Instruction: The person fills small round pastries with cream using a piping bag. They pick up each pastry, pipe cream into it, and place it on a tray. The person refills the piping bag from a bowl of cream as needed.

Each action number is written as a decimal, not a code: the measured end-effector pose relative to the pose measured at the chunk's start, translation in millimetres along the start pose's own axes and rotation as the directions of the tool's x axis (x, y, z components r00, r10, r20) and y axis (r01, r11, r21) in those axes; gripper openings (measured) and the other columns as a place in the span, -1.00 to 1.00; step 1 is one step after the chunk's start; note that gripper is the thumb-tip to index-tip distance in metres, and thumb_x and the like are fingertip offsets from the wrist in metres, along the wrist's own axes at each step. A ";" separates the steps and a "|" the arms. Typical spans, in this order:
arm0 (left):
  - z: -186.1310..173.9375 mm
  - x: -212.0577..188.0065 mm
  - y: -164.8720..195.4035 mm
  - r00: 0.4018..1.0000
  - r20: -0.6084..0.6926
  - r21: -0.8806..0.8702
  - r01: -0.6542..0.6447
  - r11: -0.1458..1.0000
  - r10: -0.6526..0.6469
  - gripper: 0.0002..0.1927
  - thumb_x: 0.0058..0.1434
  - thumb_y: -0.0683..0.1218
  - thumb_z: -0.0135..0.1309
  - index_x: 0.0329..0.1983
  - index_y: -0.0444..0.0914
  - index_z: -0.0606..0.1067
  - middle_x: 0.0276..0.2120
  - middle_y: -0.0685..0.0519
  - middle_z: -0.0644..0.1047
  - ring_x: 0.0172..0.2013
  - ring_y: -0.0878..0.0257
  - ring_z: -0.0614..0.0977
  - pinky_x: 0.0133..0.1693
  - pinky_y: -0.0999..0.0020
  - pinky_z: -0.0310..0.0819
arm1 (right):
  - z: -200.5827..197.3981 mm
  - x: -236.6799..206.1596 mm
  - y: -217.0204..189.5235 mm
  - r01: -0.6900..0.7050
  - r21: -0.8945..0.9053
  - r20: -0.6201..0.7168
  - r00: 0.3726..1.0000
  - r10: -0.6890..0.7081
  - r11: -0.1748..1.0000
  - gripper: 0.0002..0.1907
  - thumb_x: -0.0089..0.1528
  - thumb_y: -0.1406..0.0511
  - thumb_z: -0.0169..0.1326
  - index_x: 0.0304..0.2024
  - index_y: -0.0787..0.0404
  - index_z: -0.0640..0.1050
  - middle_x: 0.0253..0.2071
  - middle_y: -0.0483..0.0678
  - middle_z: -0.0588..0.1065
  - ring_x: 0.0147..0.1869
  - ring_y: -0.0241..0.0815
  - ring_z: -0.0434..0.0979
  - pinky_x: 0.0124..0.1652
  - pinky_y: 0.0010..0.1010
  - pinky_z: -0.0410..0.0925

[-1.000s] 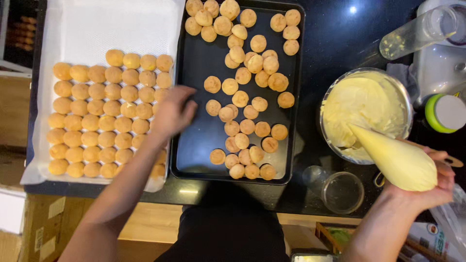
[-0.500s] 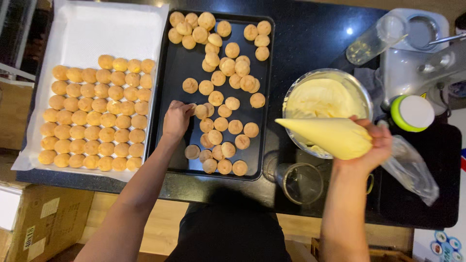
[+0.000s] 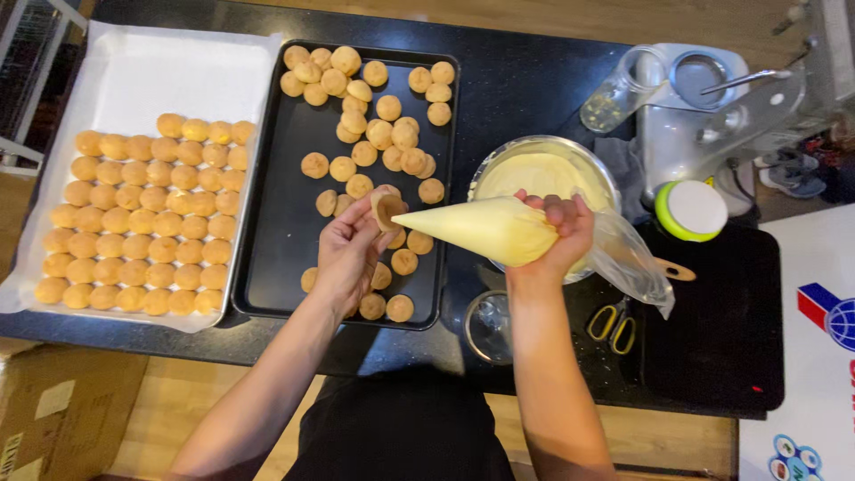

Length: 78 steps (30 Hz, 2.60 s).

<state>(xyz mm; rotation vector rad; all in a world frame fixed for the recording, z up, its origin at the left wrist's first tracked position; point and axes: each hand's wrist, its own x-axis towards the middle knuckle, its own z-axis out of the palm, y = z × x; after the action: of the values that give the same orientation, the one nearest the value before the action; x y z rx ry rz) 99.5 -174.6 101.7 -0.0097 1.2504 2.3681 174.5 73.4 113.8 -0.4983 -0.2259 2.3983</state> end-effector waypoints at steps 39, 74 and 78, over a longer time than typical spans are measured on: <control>30.8 -29.4 -19.8 0.967 0.229 0.183 0.074 0.980 -0.116 -0.50 0.39 -0.18 0.04 0.37 -0.44 0.34 0.14 -0.10 0.57 0.10 0.29 0.60 0.19 0.42 0.47 | -7.4 -29.3 -47.7 0.125 -0.259 0.210 0.975 -0.070 0.958 -0.44 0.32 0.18 -0.12 -0.75 0.05 0.05 -0.75 -0.11 0.04 -0.63 -0.23 0.00 -0.46 -0.39 0.08; 78.3 -2.1 -120.7 0.896 0.305 0.422 0.177 0.889 -0.323 -0.54 0.33 -0.07 0.13 0.25 -0.36 0.47 -0.01 0.02 0.61 -0.10 0.33 0.66 -0.03 0.42 0.64 | -131.8 -24.3 -142.3 0.438 0.006 -0.300 0.858 -0.417 0.899 -0.58 0.28 0.21 -0.11 -0.63 0.04 0.08 -0.66 -0.14 0.10 -0.53 -0.15 0.14 -0.42 -0.29 0.21; 90.4 -5.3 -132.6 0.888 0.234 0.316 0.316 0.895 -0.396 -0.60 0.33 -0.06 0.12 0.16 -0.37 0.49 -0.06 -0.04 0.63 -0.09 0.20 0.70 -0.01 0.33 0.65 | -145.2 -42.9 -147.0 0.504 0.081 -0.342 0.824 -0.451 0.860 -0.58 0.29 0.23 -0.12 -0.63 0.04 0.07 -0.63 -0.14 0.11 -0.50 -0.14 0.16 -0.38 -0.27 0.21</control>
<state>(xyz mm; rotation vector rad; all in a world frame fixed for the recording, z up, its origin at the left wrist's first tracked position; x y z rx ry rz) 175.4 -41.9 52.3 0.1749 1.2855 1.7923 349.4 162.1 36.1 -0.6467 -0.0002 1.7954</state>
